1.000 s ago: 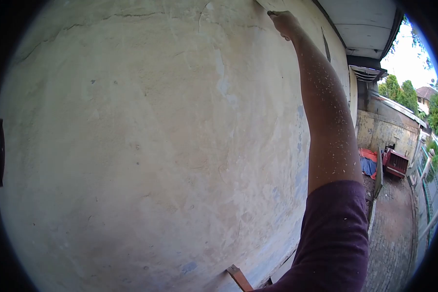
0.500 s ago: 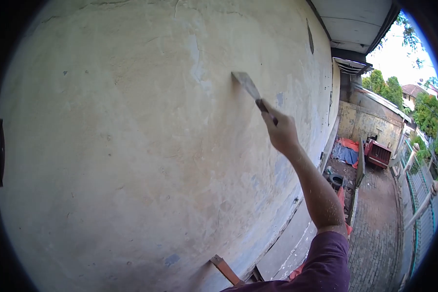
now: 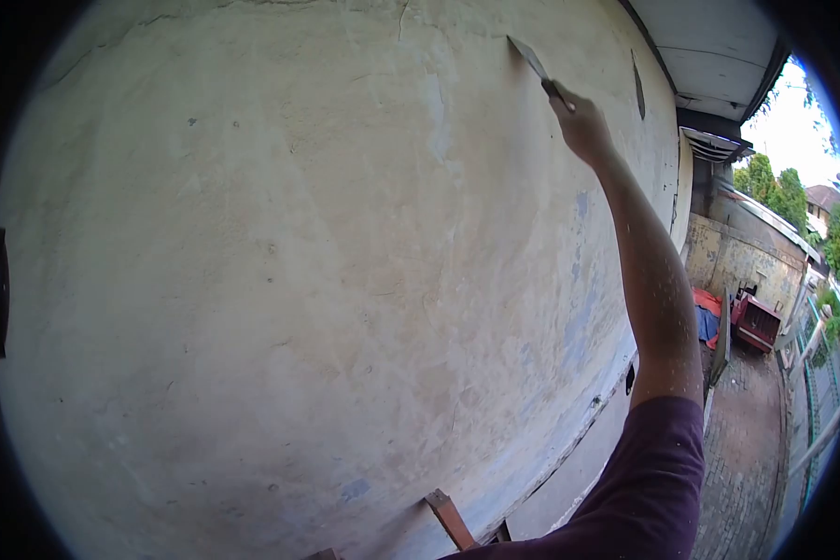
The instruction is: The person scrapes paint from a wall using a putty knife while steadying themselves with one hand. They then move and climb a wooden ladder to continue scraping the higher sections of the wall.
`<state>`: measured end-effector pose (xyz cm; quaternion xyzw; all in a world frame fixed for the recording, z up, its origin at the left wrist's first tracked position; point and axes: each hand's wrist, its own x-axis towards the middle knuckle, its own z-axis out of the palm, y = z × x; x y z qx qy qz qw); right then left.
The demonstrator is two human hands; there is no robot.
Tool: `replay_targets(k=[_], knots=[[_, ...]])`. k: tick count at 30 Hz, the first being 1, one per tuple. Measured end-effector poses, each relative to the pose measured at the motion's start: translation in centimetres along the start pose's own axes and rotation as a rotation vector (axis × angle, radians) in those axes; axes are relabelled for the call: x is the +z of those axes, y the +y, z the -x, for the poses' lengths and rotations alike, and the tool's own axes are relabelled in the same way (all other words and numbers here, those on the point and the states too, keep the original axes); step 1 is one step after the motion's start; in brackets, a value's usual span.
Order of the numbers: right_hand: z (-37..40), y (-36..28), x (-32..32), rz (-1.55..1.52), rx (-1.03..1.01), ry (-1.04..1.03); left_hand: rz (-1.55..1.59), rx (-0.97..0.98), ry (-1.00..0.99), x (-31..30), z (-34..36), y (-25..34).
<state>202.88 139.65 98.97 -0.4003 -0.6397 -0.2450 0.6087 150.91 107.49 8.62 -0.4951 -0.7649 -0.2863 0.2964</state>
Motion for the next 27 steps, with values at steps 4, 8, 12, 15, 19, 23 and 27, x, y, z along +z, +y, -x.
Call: replay_targets(k=[4,8,12,15,19,23,27], knots=[[18.3,-3.2,-1.2,-0.05,0.237,-0.196,0.326,-0.333,-0.052,-2.2,-0.9,1.6],[32.0,-8.3,0.4,-0.423,0.152,-0.245,0.591,-0.749,-0.044,-12.5,-9.4,7.7],[35.2,-18.2,2.1,-0.814,0.503,-0.262,0.522,-0.742,-0.014,-15.6,-12.4,8.2],[34.4,-23.2,2.1,-1.131,0.674,-0.569,0.315,-0.762,-0.749,-21.9,-2.9,7.0],[35.8,-26.6,1.3,-1.419,0.678,-0.607,0.359,-0.766,-1.342,-27.2,-21.8,7.5],[37.3,-30.4,1.5,-1.503,0.59,-0.874,1.259,-0.38,-0.587,-37.0,-29.2,12.9],[37.8,-33.5,1.8,-1.545,0.614,-0.923,1.097,-0.004,-0.228,-43.5,-36.2,17.3]])
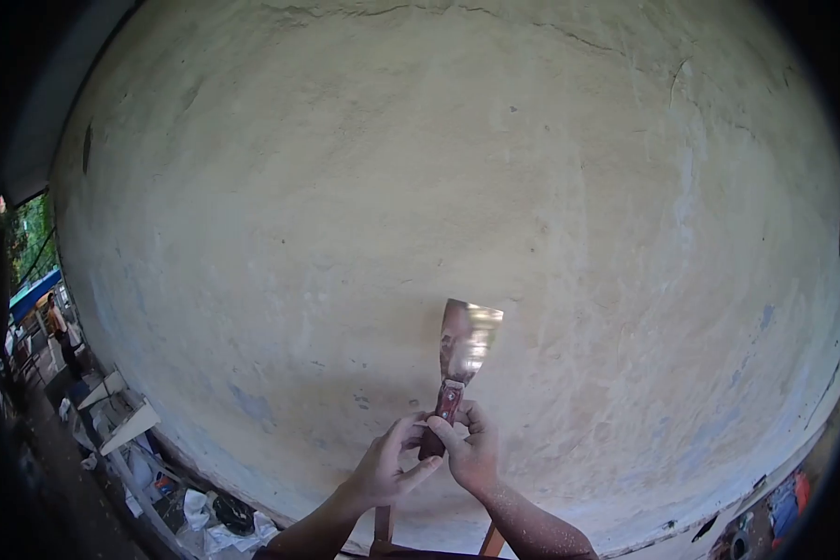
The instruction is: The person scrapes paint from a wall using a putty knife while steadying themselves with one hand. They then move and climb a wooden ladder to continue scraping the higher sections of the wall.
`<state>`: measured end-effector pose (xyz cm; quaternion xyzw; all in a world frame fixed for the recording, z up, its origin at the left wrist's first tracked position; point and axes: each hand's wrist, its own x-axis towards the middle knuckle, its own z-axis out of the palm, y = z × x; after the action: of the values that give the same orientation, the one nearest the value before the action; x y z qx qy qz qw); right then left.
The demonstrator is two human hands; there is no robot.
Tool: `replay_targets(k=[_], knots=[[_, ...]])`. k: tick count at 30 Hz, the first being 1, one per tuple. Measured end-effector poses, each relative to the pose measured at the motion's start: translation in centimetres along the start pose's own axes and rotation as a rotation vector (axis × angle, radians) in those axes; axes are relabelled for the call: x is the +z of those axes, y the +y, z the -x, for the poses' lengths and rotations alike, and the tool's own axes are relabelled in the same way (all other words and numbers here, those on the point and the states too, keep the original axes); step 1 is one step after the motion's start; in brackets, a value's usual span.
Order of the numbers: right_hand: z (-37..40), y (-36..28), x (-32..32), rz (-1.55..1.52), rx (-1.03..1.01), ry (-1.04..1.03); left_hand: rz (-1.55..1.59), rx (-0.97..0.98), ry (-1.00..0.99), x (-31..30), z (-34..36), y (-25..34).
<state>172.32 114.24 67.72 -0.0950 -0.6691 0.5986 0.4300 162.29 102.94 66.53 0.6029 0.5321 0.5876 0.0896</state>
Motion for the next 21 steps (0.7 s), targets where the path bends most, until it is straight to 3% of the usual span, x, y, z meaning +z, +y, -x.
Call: replay_targets(k=[5,8,10,11,13,17,21], knots=[[-1.4,0.2,1.7,0.031,-0.198,0.101,-0.018,-0.056,0.024,0.9,-2.6,0.9],[-3.1,-1.8,1.7,0.128,-0.25,0.021,-0.09,0.082,0.217,0.8,-4.3,2.0],[-4.5,-3.4,1.2,0.392,-0.539,-0.025,-0.131,-0.17,0.283,-0.4,-4.9,3.5],[-5.0,-4.5,0.6,0.55,-0.654,0.083,-0.133,-0.177,0.289,-1.2,-5.1,3.2],[-5.5,-5.8,-1.8,0.9,-0.854,0.324,-0.577,0.122,0.52,-3.0,-5.5,1.8],[-7.5,-4.3,-7.7,1.335,-0.983,0.668,-0.755,0.114,0.633,-8.3,-5.1,0.2],[-9.1,-1.9,-10.3,1.397,-0.967,0.742,-1.067,-0.081,0.614,-12.0,-8.8,2.6]])
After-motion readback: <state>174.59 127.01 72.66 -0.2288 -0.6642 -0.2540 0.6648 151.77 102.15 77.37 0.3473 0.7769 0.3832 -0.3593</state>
